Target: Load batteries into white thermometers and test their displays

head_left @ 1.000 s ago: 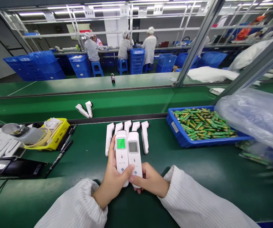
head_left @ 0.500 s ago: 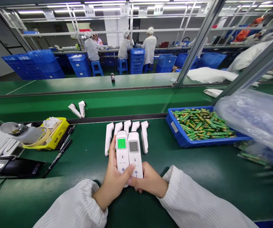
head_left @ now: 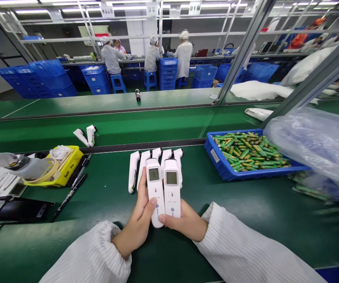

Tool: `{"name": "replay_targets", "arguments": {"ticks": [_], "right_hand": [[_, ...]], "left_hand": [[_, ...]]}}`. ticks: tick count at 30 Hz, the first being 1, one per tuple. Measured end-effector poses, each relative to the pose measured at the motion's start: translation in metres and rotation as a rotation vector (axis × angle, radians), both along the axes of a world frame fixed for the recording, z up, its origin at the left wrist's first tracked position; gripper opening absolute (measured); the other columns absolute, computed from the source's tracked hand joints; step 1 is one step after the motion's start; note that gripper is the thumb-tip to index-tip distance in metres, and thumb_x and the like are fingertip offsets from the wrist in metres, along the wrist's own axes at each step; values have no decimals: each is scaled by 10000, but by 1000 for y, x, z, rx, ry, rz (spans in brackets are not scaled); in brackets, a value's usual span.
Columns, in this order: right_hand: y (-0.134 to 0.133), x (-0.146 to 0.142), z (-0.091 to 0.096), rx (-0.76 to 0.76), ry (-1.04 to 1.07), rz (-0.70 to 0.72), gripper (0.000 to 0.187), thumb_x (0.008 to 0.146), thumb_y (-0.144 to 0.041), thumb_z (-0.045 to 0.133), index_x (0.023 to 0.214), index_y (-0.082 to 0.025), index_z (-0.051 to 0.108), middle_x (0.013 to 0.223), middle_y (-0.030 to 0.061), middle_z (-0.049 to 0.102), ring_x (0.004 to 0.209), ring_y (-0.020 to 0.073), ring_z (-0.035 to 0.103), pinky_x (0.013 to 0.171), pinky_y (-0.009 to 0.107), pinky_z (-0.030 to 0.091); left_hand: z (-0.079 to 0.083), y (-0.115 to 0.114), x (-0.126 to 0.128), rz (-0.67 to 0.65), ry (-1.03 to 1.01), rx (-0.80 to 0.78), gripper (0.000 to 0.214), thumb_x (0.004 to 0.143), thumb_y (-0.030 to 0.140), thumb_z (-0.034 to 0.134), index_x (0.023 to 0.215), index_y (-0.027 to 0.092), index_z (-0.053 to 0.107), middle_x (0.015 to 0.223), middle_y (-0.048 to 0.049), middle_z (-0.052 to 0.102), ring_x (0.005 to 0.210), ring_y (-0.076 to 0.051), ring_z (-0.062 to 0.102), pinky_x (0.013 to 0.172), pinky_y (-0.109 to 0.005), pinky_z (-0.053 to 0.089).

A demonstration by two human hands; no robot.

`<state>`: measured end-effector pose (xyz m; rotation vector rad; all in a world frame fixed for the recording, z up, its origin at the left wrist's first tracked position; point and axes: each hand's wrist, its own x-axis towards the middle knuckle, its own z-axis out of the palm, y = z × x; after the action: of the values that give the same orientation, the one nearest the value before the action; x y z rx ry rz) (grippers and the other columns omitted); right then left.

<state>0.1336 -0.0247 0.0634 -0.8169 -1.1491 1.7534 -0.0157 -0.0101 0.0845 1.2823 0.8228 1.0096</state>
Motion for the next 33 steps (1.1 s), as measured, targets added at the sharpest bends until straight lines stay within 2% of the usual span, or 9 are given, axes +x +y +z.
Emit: {"name": "replay_targets", "arguments": {"ticks": [3,5,8,11,14,17,22,28,33], "right_hand": [[1,1,-1,42,32,31,469,778,-357,713,1200,-202,581,1061,57,645,993,169,593,886,308,472],[3,3,1,21,-8,80,399,769,-379,716,1082,-149,626,900,50,658,802,134,617,730,254,506],[5,7,4,-31,-126,119,368,774,-452,686,822,-93,621,601,5,578,489,77,526,444,178,407],[5,9,7,-49,-149,87,412,789,-504,650,830,-100,577,518,-16,543,401,78,496,369,170,350],[4,8,8,-46,-112,16,468,786,-531,643,974,-117,531,512,-43,538,381,73,474,374,175,364],[3,5,7,-36,-108,-51,486,798,-577,603,971,-133,505,528,-54,525,395,61,458,388,172,353],[2,3,8,-26,-75,-79,505,846,-609,510,1025,-139,476,587,-45,526,420,65,484,414,181,350],[2,5,12,-65,-93,-86,542,796,-596,595,1054,-141,452,704,-6,578,461,77,540,434,187,380],[2,5,10,-57,-44,-71,509,818,-570,587,1081,-149,474,750,13,586,510,98,570,432,189,385]], "left_hand": [[-1,-2,1,20,38,49,567,973,313,367,1451,449,93,1574,141,33,1437,-117,51,1143,-216,182],[-2,-2,0,50,48,66,557,972,314,369,1449,451,115,1574,134,65,1436,-121,78,1135,-208,193],[-5,0,-1,61,19,45,563,969,322,370,1448,455,106,1572,103,122,1423,-152,173,1126,-251,243],[-8,4,-2,86,-36,24,587,955,344,395,1452,442,99,1569,60,155,1393,-201,266,1127,-333,263],[-11,7,-3,124,-52,28,644,938,362,422,1470,391,61,1554,-6,217,1377,-235,301,1121,-394,271],[-11,9,-4,142,-56,35,662,939,372,406,1479,349,25,1529,-45,280,1367,-245,325,1113,-422,279],[-8,9,-3,218,-31,84,604,944,340,403,1469,362,106,1575,20,132,1401,-212,243,1133,-348,238],[-9,8,-3,206,-20,88,587,952,333,386,1466,375,104,1573,35,128,1403,-198,229,1134,-340,235],[-4,8,-4,180,9,38,641,938,380,397,1476,365,49,1547,-19,236,1315,-245,401,1078,-412,356]]}}
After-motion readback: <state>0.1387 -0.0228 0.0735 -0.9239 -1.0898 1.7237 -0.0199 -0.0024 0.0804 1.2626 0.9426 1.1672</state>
